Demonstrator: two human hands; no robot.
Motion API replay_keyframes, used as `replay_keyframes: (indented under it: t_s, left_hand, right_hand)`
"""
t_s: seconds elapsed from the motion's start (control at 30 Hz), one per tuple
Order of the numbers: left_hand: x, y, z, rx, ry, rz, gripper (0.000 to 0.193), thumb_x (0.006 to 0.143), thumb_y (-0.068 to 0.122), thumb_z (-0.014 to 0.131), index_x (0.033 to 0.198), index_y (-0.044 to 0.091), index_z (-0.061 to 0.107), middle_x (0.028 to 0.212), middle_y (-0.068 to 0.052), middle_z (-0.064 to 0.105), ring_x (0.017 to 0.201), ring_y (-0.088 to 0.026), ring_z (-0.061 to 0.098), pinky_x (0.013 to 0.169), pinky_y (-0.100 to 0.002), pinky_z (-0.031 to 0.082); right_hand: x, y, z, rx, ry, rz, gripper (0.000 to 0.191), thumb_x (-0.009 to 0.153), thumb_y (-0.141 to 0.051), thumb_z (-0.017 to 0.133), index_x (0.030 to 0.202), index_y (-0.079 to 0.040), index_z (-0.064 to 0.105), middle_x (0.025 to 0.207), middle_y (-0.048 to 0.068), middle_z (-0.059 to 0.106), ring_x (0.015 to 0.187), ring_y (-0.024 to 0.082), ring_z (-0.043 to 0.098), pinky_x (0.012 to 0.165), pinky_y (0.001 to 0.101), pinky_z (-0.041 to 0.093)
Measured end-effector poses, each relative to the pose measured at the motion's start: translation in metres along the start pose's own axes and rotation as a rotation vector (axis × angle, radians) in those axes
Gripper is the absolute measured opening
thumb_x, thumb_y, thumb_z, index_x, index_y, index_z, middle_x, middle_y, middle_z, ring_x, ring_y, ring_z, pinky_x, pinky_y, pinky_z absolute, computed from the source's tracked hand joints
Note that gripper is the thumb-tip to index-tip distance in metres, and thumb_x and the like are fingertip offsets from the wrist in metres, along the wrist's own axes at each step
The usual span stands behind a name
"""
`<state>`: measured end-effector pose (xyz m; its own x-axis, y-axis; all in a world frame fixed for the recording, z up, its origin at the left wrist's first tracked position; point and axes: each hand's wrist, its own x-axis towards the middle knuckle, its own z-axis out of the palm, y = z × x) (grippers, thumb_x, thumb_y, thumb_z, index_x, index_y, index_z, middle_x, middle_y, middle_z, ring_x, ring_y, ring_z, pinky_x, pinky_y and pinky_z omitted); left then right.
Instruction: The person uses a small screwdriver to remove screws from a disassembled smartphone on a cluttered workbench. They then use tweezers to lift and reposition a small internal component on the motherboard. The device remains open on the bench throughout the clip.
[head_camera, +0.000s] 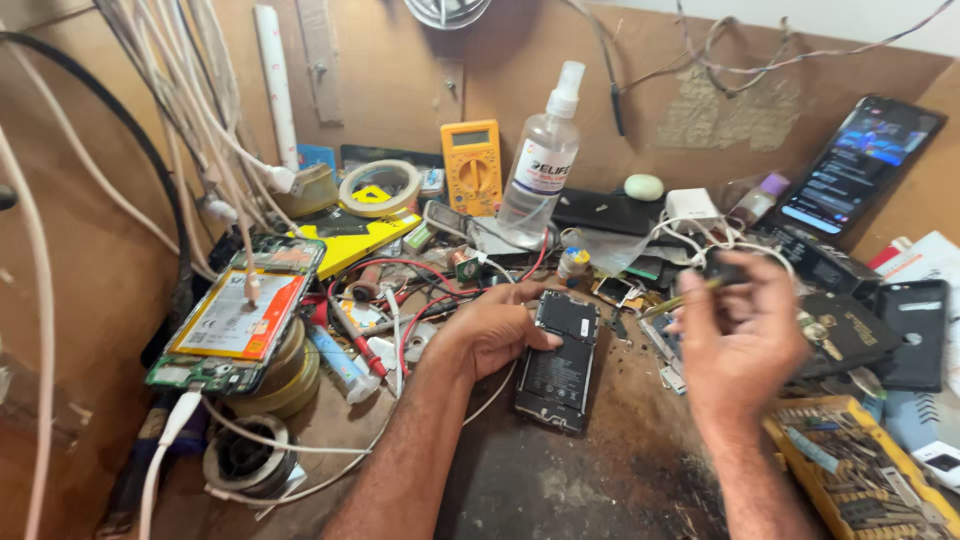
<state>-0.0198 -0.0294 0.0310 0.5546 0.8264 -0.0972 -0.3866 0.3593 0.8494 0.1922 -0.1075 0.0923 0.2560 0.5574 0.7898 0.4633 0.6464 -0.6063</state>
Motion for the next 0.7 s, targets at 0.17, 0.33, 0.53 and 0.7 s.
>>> replay_keyframes:
  t_s: [0.17,0.33,0.53,0.7]
  left_hand:
    - [0.002,-0.001,0.002,0.004,0.040,-0.002,0.072,0.070,-0.025,0.060,0.137,-0.001,0.058,0.114,-0.011,0.072,0.105,-0.023,0.070,0.093,-0.037,0.058]
    - [0.006,-0.004,0.000,0.026,-0.001,0.020,0.072,0.070,-0.023,0.061,0.139,-0.003,0.059,0.114,-0.014,0.071,0.104,-0.026,0.069,0.091,-0.037,0.058]
    - [0.006,-0.005,0.003,0.065,0.086,-0.004,0.075,0.069,-0.021,0.064,0.140,0.002,0.057,0.110,-0.012,0.070,0.100,-0.024,0.069,0.084,-0.039,0.058]
    - [0.004,-0.003,0.005,0.022,0.086,0.040,0.078,0.069,-0.022,0.063,0.143,0.003,0.056,0.110,-0.013,0.070,0.100,-0.026,0.069,0.084,-0.039,0.058]
  right_hand:
    - [-0.003,-0.001,0.008,-0.281,-0.107,-0.054,0.030,0.093,-0.004,0.080,0.119,-0.001,0.065,0.084,0.006,0.068,0.071,0.010,0.068,0.057,0.0250,0.054]
    - [0.002,-0.005,0.006,-0.444,-0.185,-0.027,0.034,0.087,-0.010,0.085,0.116,-0.004,0.067,0.076,0.005,0.068,0.065,0.010,0.065,0.056,0.0262,0.051]
    - [0.007,0.007,-0.017,-0.294,-0.154,0.207,0.020,0.091,-0.007,0.082,0.104,0.000,0.068,0.076,0.005,0.070,0.064,0.011,0.063,0.053,0.0278,0.050]
    - [0.012,0.034,-0.040,0.171,0.084,0.413,0.018,0.098,-0.005,0.077,0.102,0.002,0.061,0.083,0.012,0.068,0.068,0.020,0.067,0.055,0.0335,0.055]
